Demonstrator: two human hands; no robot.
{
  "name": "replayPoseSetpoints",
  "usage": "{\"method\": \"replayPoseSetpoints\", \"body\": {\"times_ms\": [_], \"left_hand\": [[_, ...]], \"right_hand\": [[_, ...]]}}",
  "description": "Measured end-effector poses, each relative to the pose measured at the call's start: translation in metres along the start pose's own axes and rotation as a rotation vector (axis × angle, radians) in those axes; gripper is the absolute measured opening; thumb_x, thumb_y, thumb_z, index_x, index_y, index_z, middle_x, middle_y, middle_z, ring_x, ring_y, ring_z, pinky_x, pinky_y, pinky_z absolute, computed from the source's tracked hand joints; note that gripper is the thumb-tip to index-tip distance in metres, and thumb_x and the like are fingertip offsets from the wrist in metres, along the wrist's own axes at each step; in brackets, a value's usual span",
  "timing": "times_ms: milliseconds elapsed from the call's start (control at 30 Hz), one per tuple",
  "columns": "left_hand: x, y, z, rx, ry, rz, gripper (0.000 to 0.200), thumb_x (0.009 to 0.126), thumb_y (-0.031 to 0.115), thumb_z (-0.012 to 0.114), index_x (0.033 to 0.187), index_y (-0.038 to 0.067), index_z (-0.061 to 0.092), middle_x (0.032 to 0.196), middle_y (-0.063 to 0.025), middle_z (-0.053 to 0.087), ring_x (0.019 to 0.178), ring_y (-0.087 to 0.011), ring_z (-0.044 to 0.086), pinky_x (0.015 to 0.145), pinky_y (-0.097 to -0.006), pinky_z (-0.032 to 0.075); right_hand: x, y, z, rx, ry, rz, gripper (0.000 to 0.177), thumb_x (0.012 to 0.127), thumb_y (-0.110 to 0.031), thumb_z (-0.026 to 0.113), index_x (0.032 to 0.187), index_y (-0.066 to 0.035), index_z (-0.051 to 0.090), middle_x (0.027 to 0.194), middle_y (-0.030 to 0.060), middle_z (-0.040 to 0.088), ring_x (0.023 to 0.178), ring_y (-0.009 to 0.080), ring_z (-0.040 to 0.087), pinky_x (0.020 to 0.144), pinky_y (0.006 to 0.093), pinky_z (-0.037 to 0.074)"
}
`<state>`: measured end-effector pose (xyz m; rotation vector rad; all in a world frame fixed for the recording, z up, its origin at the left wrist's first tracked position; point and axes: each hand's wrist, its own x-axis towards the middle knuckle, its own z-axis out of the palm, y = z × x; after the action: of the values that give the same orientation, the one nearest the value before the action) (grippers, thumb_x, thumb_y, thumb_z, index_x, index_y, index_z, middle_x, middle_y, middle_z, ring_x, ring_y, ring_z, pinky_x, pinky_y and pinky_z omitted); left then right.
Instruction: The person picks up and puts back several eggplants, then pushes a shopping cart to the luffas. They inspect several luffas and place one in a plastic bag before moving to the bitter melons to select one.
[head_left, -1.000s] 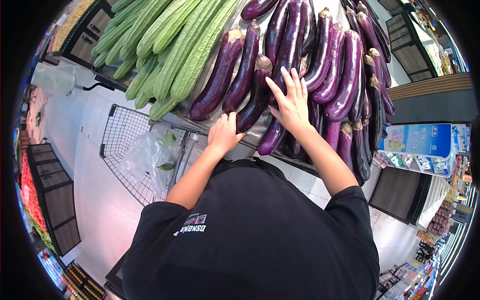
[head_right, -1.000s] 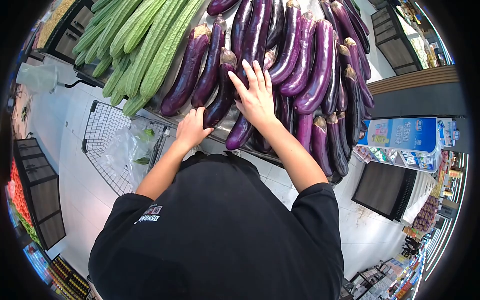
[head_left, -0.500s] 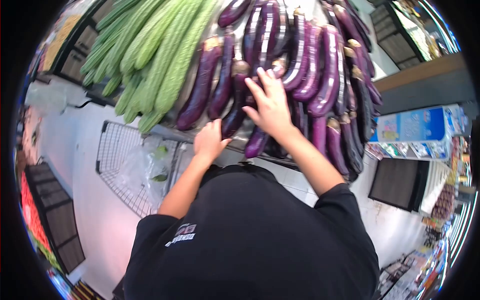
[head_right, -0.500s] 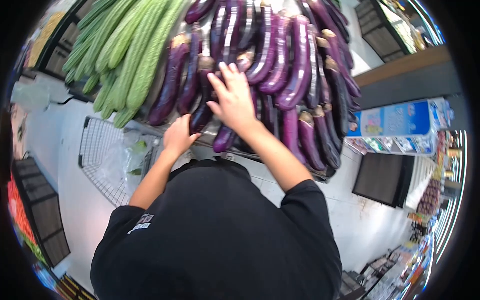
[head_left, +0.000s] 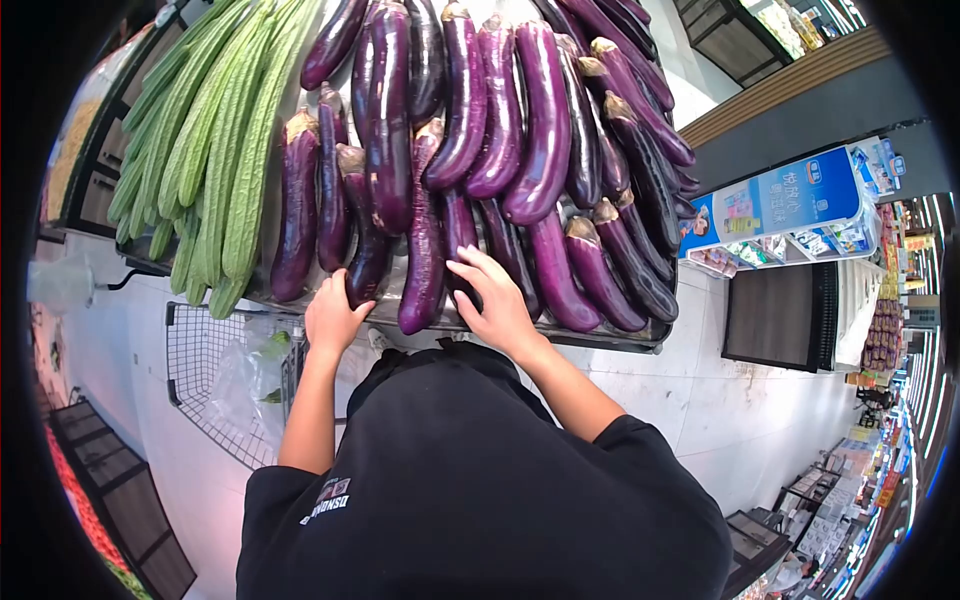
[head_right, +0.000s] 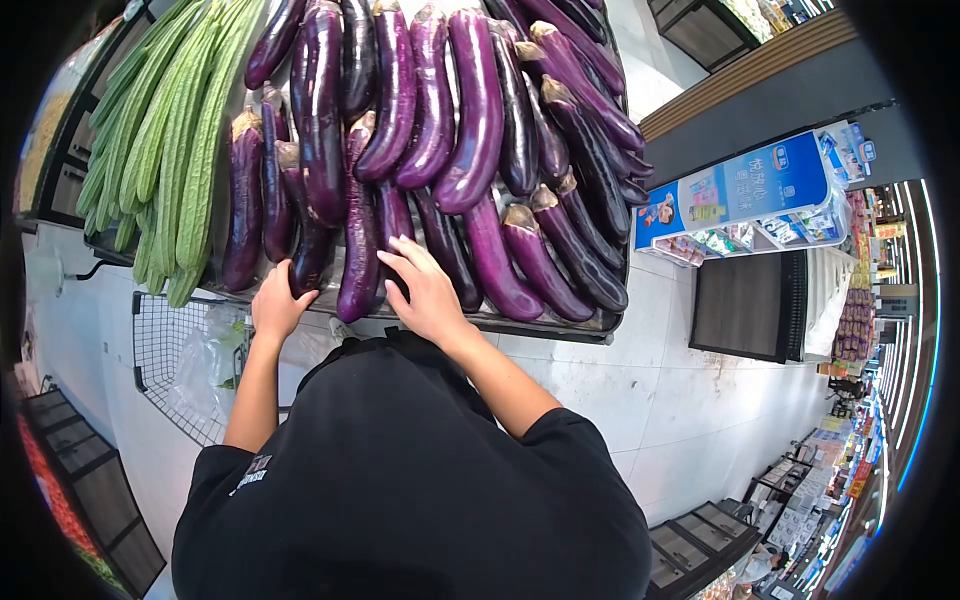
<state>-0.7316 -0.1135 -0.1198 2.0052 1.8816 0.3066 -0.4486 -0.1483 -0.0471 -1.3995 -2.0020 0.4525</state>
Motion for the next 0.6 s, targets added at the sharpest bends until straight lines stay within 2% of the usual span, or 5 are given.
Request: {"method": "replayPoseSetpoints", "body": {"times_ms": [67, 100, 167, 400, 600], "left_hand": [[-0.001, -0.001, 0.004, 0.002, 0.022, 0.01, 0.072, 0.077, 0.034, 0.086, 0.135, 0.007, 0.053, 0.119, -0.0172, 0.067, 0.11, -0.039, 0.065, 0.09, -0.0479, 0.052], [-0.002, 0.001, 0.002, 0.004, 0.034, 0.006, 0.072, 0.077, 0.034, 0.086, 0.135, 0.006, 0.054, 0.121, -0.0176, 0.066, 0.113, -0.0382, 0.063, 0.093, -0.0468, 0.051], [-0.006, -0.002, 0.008, 0.043, 0.111, 0.046, 0.07, 0.077, 0.034, 0.086, 0.133, 0.005, 0.056, 0.118, -0.0169, 0.066, 0.112, -0.0372, 0.062, 0.094, -0.0467, 0.051], [-0.054, -0.015, 0.036, 0.078, 0.512, -0.058, 0.071, 0.089, 0.027, 0.079, 0.144, -0.004, 0.047, 0.14, -0.023, 0.056, 0.13, -0.0407, 0.052, 0.111, -0.0452, 0.04], [-0.131, -0.044, 0.053, -0.015, 0.582, -0.342, 0.051, 0.104, 0.027, 0.058, 0.142, -0.006, 0.049, 0.13, -0.0275, 0.06, 0.12, -0.0409, 0.058, 0.104, -0.0463, 0.044]], "right_hand": [[-0.014, 0.015, -0.006, 0.153, -0.003, 0.059, 0.033, 0.09, -0.006, 0.066, 0.123, -0.004, 0.066, 0.122, 0.0175, 0.068, 0.118, 0.036, 0.064, 0.103, 0.0443, 0.05], [-0.018, 0.02, -0.008, 0.184, 0.069, 0.034, 0.027, 0.09, -0.004, 0.064, 0.116, -0.003, 0.069, 0.102, 0.0135, 0.072, 0.098, 0.0332, 0.07, 0.089, 0.042, 0.054], [-0.028, 0.03, -0.014, 0.271, 0.06, 0.095, 0.025, 0.088, -0.002, 0.064, 0.112, -0.003, 0.071, 0.095, 0.0131, 0.071, 0.087, 0.0316, 0.07, 0.08, 0.0404, 0.055], [-0.051, 0.068, -0.018, 0.345, 0.113, 0.008, 0.023, 0.08, 0.005, 0.065, 0.101, -0.002, 0.072, 0.079, 0.0115, 0.065, 0.069, 0.0276, 0.065, 0.065, 0.0371, 0.053], [-0.056, 0.073, -0.024, 0.394, 0.116, 0.021, 0.021, 0.078, 0.005, 0.063, 0.095, -0.003, 0.072, 0.075, 0.01, 0.063, 0.062, 0.0254, 0.061, 0.058, 0.0358, 0.049]]}}
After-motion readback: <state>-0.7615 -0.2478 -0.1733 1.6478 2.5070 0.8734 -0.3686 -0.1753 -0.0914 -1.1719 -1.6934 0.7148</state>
